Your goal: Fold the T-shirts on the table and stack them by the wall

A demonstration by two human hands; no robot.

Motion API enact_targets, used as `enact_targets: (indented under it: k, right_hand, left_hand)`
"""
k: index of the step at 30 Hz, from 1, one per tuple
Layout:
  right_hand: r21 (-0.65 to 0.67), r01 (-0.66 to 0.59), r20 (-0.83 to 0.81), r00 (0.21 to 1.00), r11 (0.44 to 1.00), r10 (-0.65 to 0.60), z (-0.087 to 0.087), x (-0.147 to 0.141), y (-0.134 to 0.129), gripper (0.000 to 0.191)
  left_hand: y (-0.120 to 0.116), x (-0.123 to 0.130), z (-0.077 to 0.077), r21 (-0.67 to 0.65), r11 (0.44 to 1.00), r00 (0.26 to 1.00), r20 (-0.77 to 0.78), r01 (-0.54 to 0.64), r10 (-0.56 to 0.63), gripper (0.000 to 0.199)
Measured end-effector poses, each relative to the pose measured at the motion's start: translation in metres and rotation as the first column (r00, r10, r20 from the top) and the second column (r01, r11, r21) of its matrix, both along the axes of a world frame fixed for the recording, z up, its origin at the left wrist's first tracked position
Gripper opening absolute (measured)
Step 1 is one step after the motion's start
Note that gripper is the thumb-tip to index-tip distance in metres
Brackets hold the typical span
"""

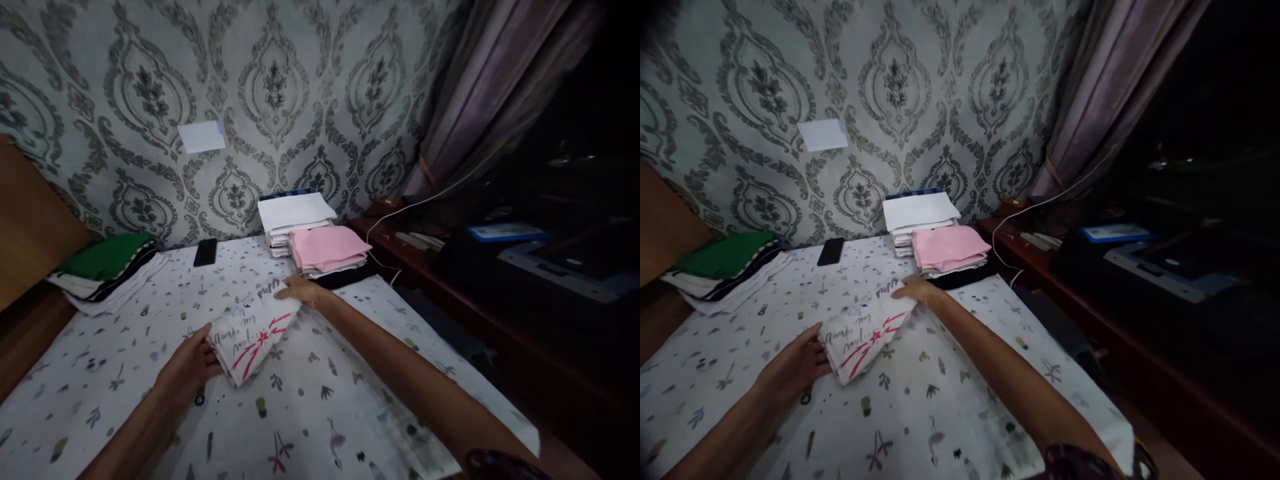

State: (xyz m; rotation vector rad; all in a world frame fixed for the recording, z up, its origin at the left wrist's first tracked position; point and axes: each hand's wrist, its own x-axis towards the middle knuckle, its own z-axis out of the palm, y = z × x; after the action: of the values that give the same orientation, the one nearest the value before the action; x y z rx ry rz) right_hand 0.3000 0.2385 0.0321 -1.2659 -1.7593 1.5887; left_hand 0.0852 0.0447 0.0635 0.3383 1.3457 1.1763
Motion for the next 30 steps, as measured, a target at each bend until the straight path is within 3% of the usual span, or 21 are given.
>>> enact_targets:
  k: [4, 6, 10, 13, 16, 21, 27, 30]
  right_hand:
    - [-0.092, -0.029, -0.089, 0.996, 0.995, 0.021, 0.012, 0.014, -0.012, 0.011]
    - [-0.081, -0.028, -0.200, 0.980, 0.996, 0.011, 0.029, 0.024, -0.009, 0.016]
    - [-0.003, 0.062, -0.441, 0.896, 0.998, -0.057, 0.078, 0.055, 0.023, 0.029]
    - [0.153, 0.265, -0.407, 0.895, 0.952, -0.183, 0.114, 0.075, 0.068, 0.026]
    - [0.262, 0.403, -0.336, 0.890, 0.877, -0.309, 0.136, 0.086, 0.122, 0.013]
    - [0.339, 0.496, -0.283, 0.864, 0.799, -0.416, 0.140, 0.088, 0.200, 0.008]
    - [0.426, 0.530, -0.213, 0.846, 0.733, -0.488, 0.133, 0.076, 0.266, 0.002]
    - [0.446, 0.545, -0.171, 0.830, 0.710, -0.530, 0.122, 0.068, 0.291, 0.012]
  left_hand:
    - [0.006, 0.003, -0.009, 0.006, 0.998, 0.994, -0.096, 0.060, -0.059, 0.032]
    - [0.020, 0.002, 0.000, 0.051, 0.995, 0.986, -0.146, 0.086, -0.077, 0.039]
    - [0.079, 0.009, 0.056, 0.254, 0.960, 0.965, -0.257, 0.114, -0.047, 0.038]
    - [0.147, 0.024, 0.100, 0.419, 0.891, 0.952, -0.301, 0.176, -0.047, 0.041]
    - [0.220, 0.040, 0.122, 0.469, 0.871, 0.948, -0.318, 0.143, 0.016, 0.040]
    - [0.309, 0.057, 0.120, 0.440, 0.890, 0.920, -0.385, 0.120, 0.067, 0.038]
    - [0.375, 0.051, 0.111, 0.471, 0.881, 0.887, -0.424, 0.044, 0.183, 0.044]
    - [0.403, 0.047, 0.104, 0.477, 0.878, 0.862, -0.455, 0.023, 0.225, 0.043]
